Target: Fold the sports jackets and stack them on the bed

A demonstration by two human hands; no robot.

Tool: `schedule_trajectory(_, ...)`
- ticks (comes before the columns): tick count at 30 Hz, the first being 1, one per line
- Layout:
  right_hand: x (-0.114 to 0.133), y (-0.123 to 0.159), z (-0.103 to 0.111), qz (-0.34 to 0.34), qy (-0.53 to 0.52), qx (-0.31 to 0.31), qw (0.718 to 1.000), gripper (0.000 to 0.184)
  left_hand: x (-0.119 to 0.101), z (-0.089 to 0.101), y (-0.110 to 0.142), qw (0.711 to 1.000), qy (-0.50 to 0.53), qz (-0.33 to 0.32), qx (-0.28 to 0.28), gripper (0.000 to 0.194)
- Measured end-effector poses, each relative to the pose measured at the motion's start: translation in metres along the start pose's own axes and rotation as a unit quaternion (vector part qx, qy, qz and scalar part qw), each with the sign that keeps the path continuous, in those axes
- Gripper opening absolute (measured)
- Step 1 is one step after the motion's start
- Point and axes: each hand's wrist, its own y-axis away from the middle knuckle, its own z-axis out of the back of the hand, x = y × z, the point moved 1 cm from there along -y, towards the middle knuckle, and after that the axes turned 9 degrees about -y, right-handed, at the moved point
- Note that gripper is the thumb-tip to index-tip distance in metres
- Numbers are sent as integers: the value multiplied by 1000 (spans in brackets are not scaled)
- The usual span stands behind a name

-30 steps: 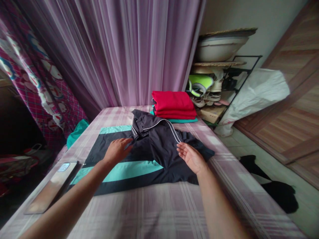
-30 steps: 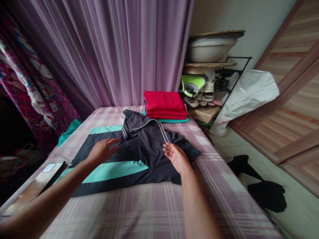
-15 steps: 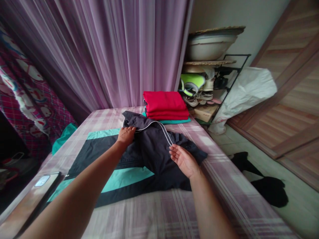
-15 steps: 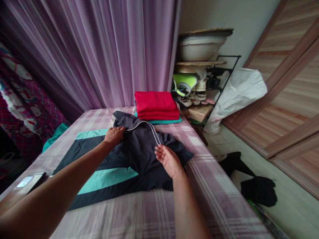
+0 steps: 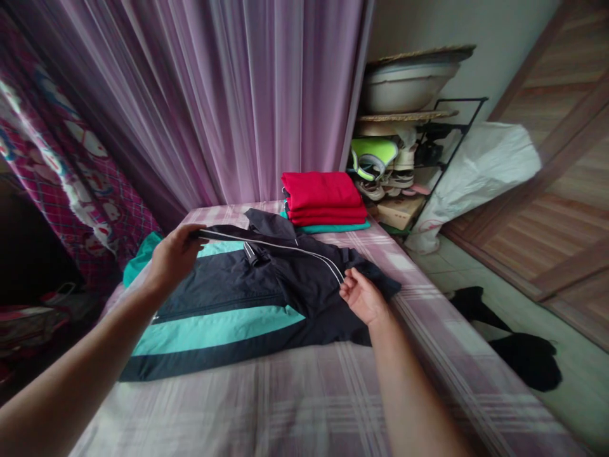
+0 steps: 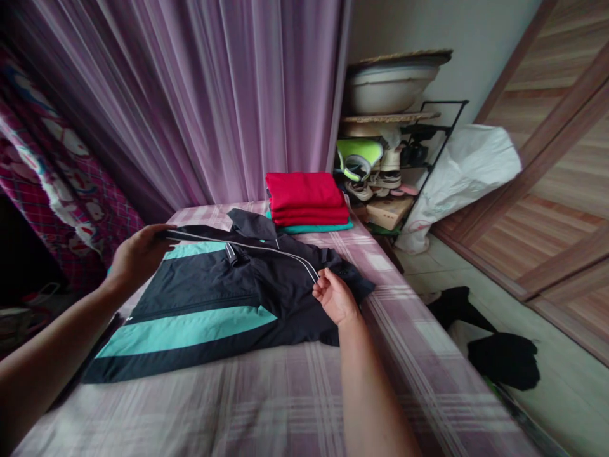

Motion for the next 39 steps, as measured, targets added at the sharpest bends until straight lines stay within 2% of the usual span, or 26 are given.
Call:
schedule_trajectory(2,3,1,0,-2,-9,13,1000,28,22,19,29,999,-25,12,-34,35)
schedule_trajectory(5,6,6,-1,-2,-11,37,999,30,58,25,82,1000,-7,16,-13,33)
schedule_trajectory(8,9,11,-4,4,-13,53,998,28,92,7,134,998,-3,62,14,33)
schedule_trajectory(11,10,17,-6,9,-16,61,998,28,109,-17,170,997,-9,38,61,39)
schedule_trajectory(14,11,21,-10,36,26,48,998,33,110,-32,184,995,-29,15,92,41)
schedule_trajectory(16,11,26,-14,89,102,16,991,35,107,-33,184,995,-32,10,89,42)
schedule_trajectory(18,13,32,-22,165,239,-2,957,30,107,-30,181,996,-28,9,82,43)
schedule_trajectory(19,14,36,-27,205,328,9,922,27,108,-28,179,996,-26,10,80,43)
schedule_trajectory(21,15,44,-38,259,515,62,815,28,112,-24,177,996,-25,14,81,43)
schedule_trajectory(23,14,52,-44,265,661,117,692,32,117,-21,175,996,-27,19,80,42)
schedule_trajectory(24,13,56,-45,259,708,129,644,31,120,-21,175,996,-29,20,79,42)
schedule_trajectory(26,11,62,-42,252,759,136,584,32,124,-22,175,996,-35,18,83,41)
schedule_trajectory(28,7,66,-34,255,779,140,556,35,127,-26,176,994,-43,4,103,41)
schedule_trajectory(31,1,71,-19,241,792,145,542,41,129,-33,179,987,-65,-37,142,44)
schedule_trajectory(34,2,73,-8,219,793,130,554,43,129,-32,180,978,-108,-74,166,46)
schedule_trajectory(36,5,72,-9,226,783,119,567,41,127,-26,178,971,-135,-81,180,50)
schedule_trajectory(39,6,68,-33,270,752,106,592,38,112,-16,167,973,-139,-71,171,52)
